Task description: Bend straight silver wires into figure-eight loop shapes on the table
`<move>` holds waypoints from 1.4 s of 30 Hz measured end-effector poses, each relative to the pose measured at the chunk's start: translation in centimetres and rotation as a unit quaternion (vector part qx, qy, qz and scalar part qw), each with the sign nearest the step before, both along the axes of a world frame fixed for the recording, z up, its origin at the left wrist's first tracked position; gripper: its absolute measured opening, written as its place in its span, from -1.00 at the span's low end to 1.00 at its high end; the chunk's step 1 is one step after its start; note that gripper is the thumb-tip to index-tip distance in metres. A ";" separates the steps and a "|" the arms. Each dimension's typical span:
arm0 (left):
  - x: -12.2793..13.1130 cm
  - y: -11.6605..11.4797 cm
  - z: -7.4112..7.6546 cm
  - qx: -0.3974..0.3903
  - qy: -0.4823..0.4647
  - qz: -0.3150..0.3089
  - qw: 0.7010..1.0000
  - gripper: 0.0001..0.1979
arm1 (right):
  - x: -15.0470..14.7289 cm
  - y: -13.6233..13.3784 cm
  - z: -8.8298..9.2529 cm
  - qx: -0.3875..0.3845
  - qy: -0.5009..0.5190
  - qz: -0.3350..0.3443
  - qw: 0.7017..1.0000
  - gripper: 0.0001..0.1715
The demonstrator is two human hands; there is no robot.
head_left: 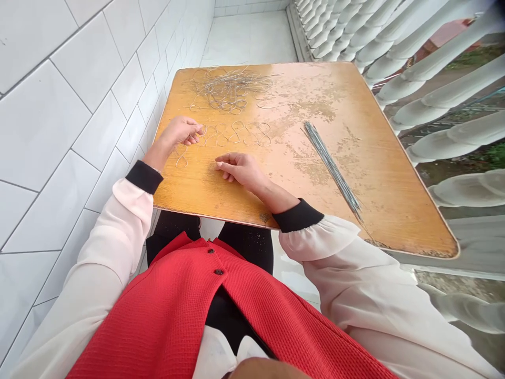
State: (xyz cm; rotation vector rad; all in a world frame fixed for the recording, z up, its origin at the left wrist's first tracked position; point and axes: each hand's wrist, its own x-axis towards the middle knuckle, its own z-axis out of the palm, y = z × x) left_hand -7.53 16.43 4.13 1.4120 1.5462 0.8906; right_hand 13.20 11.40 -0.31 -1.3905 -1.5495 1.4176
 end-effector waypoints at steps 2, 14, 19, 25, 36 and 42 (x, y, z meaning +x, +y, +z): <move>-0.9 0.5 0.8 -0.027 0.039 -0.015 0.999 -0.72 | 0.1 0.0 -0.1 0.012 -0.019 0.003 1.000 -0.91; -0.9 2.0 -2.7 -0.031 0.111 -0.099 0.988 -0.85 | 0.6 -0.2 -0.1 0.008 -0.014 0.029 0.999 -0.83; -2.3 1.5 -2.1 0.107 0.197 -0.041 0.974 -0.84 | 0.9 0.2 -1.1 0.022 -0.024 0.043 0.999 -0.85; -4.2 -3.6 -3.0 0.164 0.311 -0.052 0.935 -0.63 | 1.4 -0.4 -1.9 0.243 -0.130 0.131 0.952 -0.72; -2.8 -9.6 -4.3 0.090 0.457 -0.190 0.864 -0.43 | -0.2 -1.8 -3.8 0.458 -0.286 0.345 0.768 -0.07; -3.9 -9.4 -5.7 0.164 0.437 -0.159 0.870 -0.41 | -0.6 -1.3 -3.8 0.487 -0.259 0.328 0.767 -0.03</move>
